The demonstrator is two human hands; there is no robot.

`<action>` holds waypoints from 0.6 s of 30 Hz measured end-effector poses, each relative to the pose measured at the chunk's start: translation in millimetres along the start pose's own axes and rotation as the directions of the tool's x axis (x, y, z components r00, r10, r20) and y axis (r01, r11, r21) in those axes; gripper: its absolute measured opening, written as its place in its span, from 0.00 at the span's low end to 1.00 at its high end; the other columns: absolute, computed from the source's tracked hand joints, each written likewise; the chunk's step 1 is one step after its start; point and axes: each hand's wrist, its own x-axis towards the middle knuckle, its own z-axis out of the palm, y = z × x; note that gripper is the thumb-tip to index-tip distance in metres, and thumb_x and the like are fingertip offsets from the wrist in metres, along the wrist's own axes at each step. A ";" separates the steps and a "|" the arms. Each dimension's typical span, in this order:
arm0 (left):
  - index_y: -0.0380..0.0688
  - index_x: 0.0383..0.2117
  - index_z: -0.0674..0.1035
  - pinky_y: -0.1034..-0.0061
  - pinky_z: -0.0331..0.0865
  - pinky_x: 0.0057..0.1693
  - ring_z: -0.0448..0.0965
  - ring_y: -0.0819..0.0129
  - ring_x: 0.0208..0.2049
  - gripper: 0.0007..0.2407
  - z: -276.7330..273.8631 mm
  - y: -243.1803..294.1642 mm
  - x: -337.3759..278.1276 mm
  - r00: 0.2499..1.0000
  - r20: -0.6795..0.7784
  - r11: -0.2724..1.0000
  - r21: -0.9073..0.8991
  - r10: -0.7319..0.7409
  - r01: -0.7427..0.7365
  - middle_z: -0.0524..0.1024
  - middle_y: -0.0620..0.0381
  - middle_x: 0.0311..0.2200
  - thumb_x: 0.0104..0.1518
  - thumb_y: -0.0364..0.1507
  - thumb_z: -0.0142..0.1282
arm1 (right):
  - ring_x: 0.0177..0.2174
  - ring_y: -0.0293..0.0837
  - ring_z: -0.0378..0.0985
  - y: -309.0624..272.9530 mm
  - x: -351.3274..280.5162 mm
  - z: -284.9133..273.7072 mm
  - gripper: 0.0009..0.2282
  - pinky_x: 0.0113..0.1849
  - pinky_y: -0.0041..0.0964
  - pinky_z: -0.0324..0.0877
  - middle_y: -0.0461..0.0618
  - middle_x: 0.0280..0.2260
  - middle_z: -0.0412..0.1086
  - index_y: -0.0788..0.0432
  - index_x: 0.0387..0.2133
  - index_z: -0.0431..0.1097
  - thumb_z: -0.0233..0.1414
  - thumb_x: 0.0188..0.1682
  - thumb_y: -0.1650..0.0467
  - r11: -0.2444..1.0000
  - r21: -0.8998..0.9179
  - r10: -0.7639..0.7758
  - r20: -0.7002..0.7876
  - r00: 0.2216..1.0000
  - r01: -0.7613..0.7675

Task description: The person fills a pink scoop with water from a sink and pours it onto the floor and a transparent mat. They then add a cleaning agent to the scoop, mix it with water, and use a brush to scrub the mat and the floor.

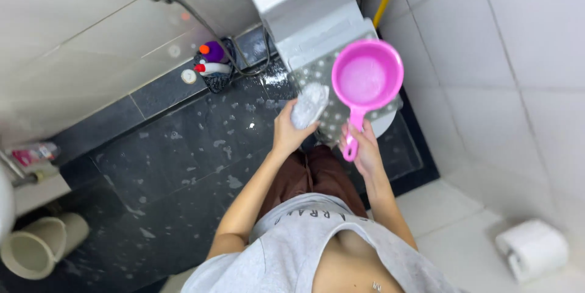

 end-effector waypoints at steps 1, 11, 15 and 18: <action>0.32 0.51 0.75 0.67 0.76 0.51 0.85 0.56 0.43 0.31 -5.3 1.9 -0.7 1.000 -0.008 1.000 -0.005 -0.028 0.028 0.82 0.39 0.41 0.39 0.35 0.75 | 0.23 0.39 0.71 -7.8 1.3 -9.3 0.08 0.24 0.32 0.68 0.51 0.31 0.69 0.58 0.46 0.60 0.48 0.56 0.72 0.998 -0.059 0.028 0.002 1.000 -0.028; 0.32 0.51 0.74 0.67 0.76 0.51 0.84 0.55 0.45 0.30 -28.1 46.6 -65.2 0.952 -0.291 0.995 -0.010 -0.097 0.098 0.81 0.40 0.44 0.43 0.36 0.75 | 0.10 0.35 0.62 -52.4 -19.4 -62.8 0.07 0.12 0.30 0.57 0.46 0.18 0.64 0.60 0.37 0.59 0.51 0.53 0.71 0.791 -0.591 0.255 0.083 0.963 -0.158; 0.33 0.51 0.74 0.66 0.76 0.51 0.84 0.53 0.45 0.30 -43.2 42.1 -111.6 0.918 -0.367 0.985 0.019 -0.151 0.170 0.80 0.40 0.45 0.43 0.35 0.74 | 0.10 0.34 0.62 -47.9 -34.5 -38.4 0.09 0.12 0.30 0.57 0.45 0.17 0.63 0.59 0.36 0.59 0.54 0.53 0.71 0.676 -0.726 0.303 0.114 0.946 -0.129; 0.33 0.53 0.73 0.63 0.75 0.52 0.82 0.48 0.48 0.31 -75.3 27.8 -157.8 0.870 -0.478 0.985 0.046 -0.125 0.167 0.79 0.38 0.46 0.44 0.34 0.75 | 0.10 0.34 0.62 -31.3 -41.3 4.3 0.10 0.12 0.30 0.56 0.44 0.17 0.63 0.60 0.36 0.58 0.56 0.52 0.72 0.572 -0.816 0.348 0.152 0.925 -0.082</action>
